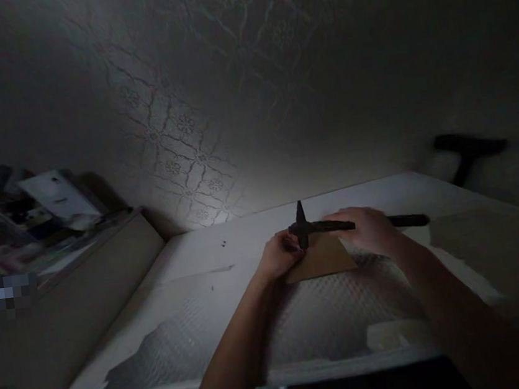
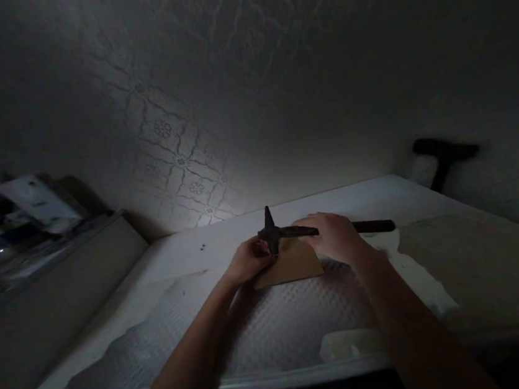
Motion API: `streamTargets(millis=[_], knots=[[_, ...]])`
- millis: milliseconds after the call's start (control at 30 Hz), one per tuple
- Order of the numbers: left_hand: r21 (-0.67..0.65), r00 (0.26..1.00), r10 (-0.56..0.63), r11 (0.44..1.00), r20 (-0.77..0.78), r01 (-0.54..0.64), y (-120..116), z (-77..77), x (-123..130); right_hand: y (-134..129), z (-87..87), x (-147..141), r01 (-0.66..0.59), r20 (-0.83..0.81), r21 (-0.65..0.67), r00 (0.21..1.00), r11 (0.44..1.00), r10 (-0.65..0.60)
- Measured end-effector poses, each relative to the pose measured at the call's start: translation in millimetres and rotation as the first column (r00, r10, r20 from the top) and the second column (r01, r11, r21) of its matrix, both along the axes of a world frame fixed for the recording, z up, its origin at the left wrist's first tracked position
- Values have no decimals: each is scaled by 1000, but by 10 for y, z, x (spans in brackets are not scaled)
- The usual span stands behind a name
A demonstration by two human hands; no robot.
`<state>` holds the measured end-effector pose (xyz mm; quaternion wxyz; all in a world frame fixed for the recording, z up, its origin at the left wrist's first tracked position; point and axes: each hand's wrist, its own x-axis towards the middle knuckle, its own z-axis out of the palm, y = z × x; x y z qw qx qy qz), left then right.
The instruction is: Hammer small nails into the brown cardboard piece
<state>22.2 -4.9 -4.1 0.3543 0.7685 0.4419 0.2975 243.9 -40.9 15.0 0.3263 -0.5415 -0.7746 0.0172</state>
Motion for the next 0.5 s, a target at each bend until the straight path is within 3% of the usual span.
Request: streamTargets(millis=[200,333,500], knots=[[-25,999,30,999,27,-29,0,-10,0,-6,14,-15,18,30,42,999,999,-20],[-8,1000,-9,1000,10,9,9,-21,-5,-6,12,-13,21,78,12,997,1000,-22],[-27,998,18,999,58,-17,7,-27,2,6,-8,-4,20,11,53,1000,998,-21]])
